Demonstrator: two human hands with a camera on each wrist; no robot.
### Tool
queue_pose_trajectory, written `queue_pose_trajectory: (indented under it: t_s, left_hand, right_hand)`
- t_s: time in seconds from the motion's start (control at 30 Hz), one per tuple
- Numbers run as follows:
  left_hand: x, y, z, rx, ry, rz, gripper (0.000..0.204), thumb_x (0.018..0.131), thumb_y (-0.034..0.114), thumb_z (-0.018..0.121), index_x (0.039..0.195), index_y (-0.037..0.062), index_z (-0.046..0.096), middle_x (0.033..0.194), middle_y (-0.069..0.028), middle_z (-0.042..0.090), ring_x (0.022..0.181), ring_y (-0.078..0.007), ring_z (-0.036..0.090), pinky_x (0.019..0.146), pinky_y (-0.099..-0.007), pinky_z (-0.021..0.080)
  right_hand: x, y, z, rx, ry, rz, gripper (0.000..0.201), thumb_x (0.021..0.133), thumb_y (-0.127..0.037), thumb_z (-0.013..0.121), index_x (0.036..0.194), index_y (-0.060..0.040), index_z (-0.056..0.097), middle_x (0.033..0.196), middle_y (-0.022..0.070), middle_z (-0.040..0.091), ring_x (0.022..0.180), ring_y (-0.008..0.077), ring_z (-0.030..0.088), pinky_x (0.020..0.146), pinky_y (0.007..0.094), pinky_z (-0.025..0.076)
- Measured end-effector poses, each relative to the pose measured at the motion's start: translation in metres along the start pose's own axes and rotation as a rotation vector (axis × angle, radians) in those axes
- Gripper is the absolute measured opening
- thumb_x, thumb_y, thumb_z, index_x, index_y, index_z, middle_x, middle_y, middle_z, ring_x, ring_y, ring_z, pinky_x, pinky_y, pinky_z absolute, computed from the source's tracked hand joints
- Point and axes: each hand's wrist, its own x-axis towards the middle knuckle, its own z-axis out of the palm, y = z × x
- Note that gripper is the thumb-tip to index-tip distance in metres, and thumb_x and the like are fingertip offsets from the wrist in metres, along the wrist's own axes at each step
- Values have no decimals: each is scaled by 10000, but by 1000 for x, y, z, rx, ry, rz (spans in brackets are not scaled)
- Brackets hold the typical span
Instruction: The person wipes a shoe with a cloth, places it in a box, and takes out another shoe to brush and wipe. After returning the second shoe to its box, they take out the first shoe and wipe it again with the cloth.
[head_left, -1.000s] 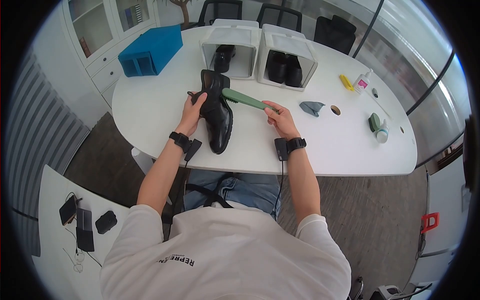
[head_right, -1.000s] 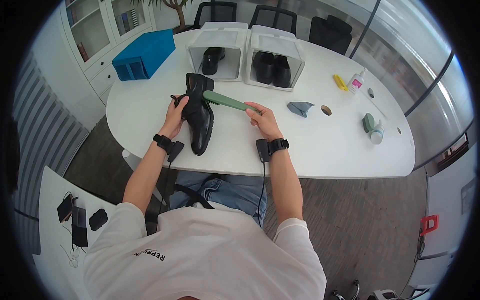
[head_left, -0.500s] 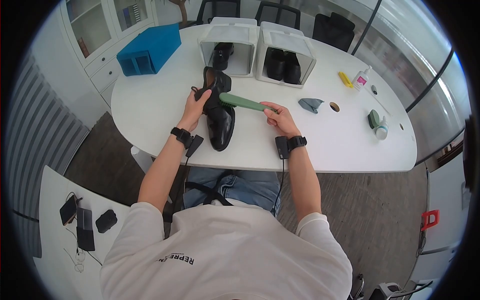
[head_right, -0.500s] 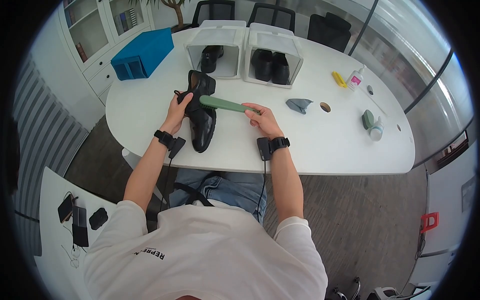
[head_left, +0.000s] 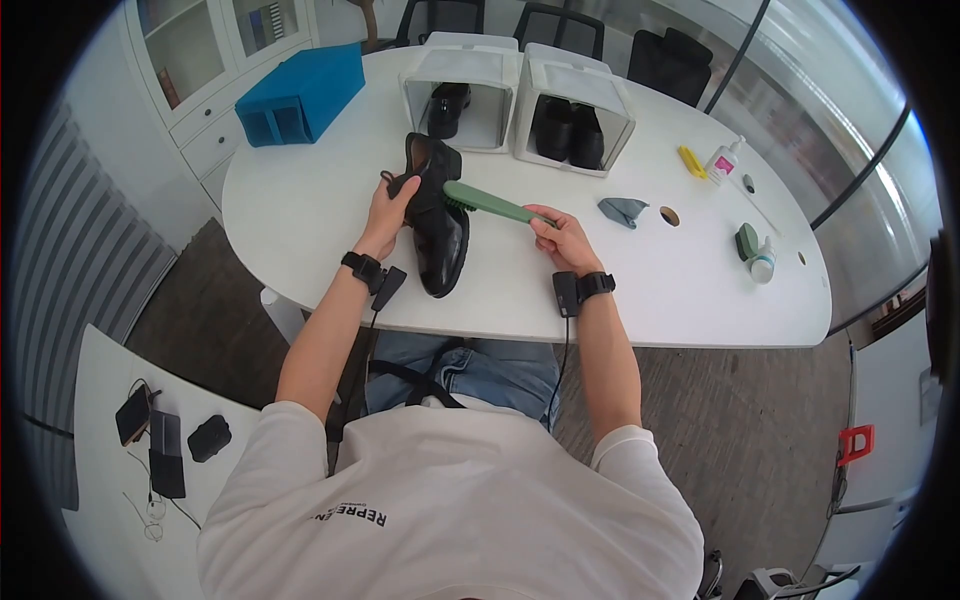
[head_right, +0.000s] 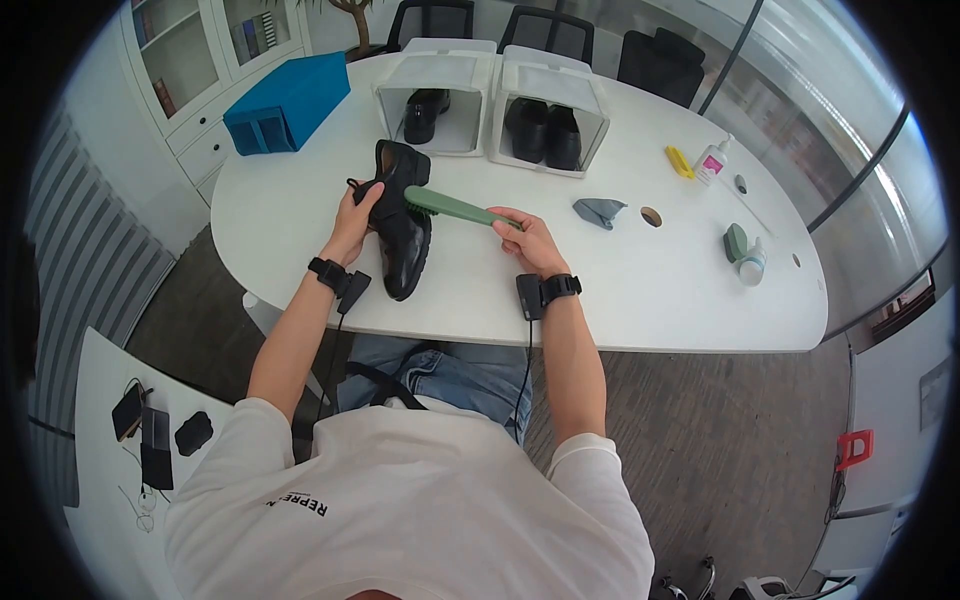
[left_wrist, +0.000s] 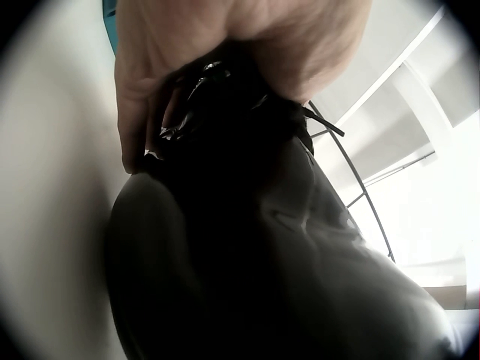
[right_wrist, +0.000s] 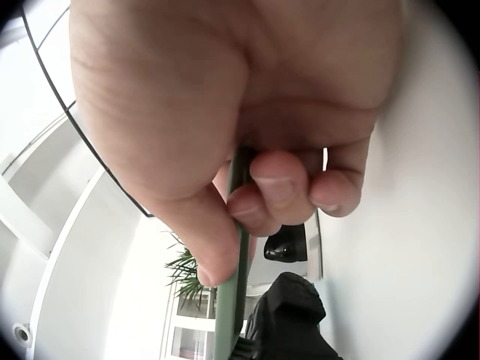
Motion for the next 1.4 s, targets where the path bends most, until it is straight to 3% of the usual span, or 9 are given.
queue_pose_trajectory:
  t_s: [0.23, 0.4, 0.53, 0.7, 0.97, 1.03, 1.17, 1.27, 1.4]
  left_hand:
    - [3, -3, -1, 98, 0, 48, 395, 912, 347, 632, 1107, 29, 501, 1002, -59, 591, 889, -120, 572, 713, -262, 472]
    - [4, -5, 5, 166, 10, 170, 384, 910, 337, 639, 1067, 13, 507, 976, -58, 578, 861, -113, 548, 702, -253, 457]
    - [1, -4, 5, 169, 4, 173, 385, 910, 333, 639, 1068, 9, 505, 972, -59, 580, 855, -120, 551, 719, -255, 460]
    - [1, -2, 5, 162, 7, 145, 399, 911, 338, 637, 1083, 0, 511, 993, -72, 586, 891, -139, 556, 802, -270, 456]
    - [5, -10, 2, 221, 31, 184, 414, 912, 344, 633, 1097, -7, 514, 1012, -79, 594, 910, -145, 561, 805, -272, 458]
    - [6, -10, 1, 228, 39, 195, 413, 913, 345, 632, 1098, -5, 513, 1007, -77, 593, 912, -145, 561, 805, -271, 458]
    - [3, -9, -2, 150, 2, 160, 418, 918, 347, 625, 1117, -2, 509, 1027, -83, 599, 935, -146, 563, 822, -276, 459]
    - [3, -10, -3, 122, 5, 151, 421, 921, 346, 621, 1128, -2, 507, 1049, -89, 603, 950, -146, 567, 834, -280, 461]
    - [8, -18, -11, 41, 25, 113, 431, 923, 342, 618, 1155, -4, 507, 1084, -95, 606, 972, -155, 576, 851, -280, 461]
  right_hand:
    - [-4, 2, 7, 21, -122, 33, 326, 887, -118, 670, 1182, 7, 610, 724, -49, 489, 570, 54, 354, 540, 208, 319]
    - [-2, 1, 9, 32, -16, -11, 318, 888, -119, 668, 1176, 5, 614, 729, -45, 487, 583, 57, 362, 546, 206, 322]
    - [-6, 0, 3, 0, -124, 40, 322, 884, -129, 676, 1171, 4, 616, 736, -45, 493, 589, 59, 367, 548, 208, 327]
    - [-6, 1, 5, -14, -106, 12, 324, 864, -141, 699, 1147, 4, 631, 740, -40, 513, 597, 62, 376, 557, 207, 332]
    - [-9, -4, 5, -72, -151, 21, 307, 861, -132, 697, 1131, 4, 644, 742, -35, 524, 606, 61, 382, 566, 209, 339]
    - [-7, -2, 6, -53, -21, -52, 302, 867, -134, 691, 1130, 7, 644, 742, -31, 526, 603, 62, 382, 563, 208, 339]
    - [-5, 0, -4, -37, 26, -43, 297, 880, -127, 675, 1141, 9, 637, 740, -29, 524, 600, 63, 384, 560, 210, 341]
    - [-7, 0, -4, -74, -164, 54, 304, 887, -120, 667, 1158, 10, 627, 741, -30, 523, 591, 62, 385, 554, 213, 343]
    - [-2, 1, 2, -74, 82, -46, 306, 877, -124, 681, 1144, 14, 628, 720, -35, 511, 578, 63, 390, 545, 216, 342]
